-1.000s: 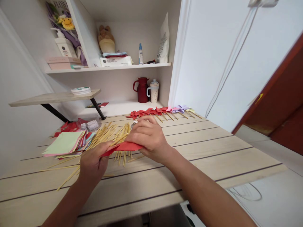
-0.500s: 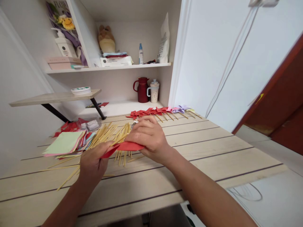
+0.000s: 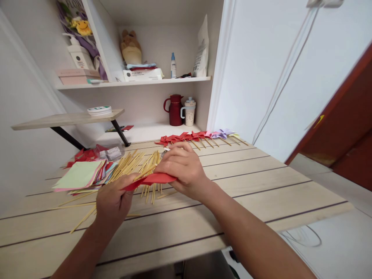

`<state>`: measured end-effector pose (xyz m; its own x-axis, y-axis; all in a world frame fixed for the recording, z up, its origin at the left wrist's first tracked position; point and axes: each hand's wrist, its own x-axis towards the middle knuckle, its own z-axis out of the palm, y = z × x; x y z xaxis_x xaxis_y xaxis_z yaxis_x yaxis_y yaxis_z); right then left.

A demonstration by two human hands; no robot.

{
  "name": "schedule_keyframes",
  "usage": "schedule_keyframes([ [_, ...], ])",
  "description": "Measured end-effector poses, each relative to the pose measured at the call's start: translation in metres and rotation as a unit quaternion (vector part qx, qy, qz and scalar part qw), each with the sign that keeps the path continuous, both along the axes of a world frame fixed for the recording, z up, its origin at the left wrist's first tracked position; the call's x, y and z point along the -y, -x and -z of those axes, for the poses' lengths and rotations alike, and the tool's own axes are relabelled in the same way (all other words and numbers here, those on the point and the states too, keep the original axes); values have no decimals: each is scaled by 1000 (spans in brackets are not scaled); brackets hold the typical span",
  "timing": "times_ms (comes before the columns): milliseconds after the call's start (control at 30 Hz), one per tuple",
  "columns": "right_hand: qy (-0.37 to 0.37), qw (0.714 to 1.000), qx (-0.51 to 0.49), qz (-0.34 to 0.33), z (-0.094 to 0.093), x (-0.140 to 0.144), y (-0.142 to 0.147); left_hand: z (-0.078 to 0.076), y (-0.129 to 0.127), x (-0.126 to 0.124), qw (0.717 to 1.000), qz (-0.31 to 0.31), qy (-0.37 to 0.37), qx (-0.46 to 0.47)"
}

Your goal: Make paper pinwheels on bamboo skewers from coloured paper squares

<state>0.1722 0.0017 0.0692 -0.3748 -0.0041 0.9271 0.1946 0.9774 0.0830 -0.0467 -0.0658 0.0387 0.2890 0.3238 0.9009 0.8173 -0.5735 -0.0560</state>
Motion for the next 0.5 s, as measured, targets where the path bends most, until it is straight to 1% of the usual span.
schedule_keyframes([
  [200, -1, 1000, -4, -3, 0, 0, 1, -1, -1, 0, 1000, 7, -12, -2],
  [500, 2, 1000, -10, -13, -1, 2, 2, 3, 1, -1, 1000, 0, 8, 10],
])
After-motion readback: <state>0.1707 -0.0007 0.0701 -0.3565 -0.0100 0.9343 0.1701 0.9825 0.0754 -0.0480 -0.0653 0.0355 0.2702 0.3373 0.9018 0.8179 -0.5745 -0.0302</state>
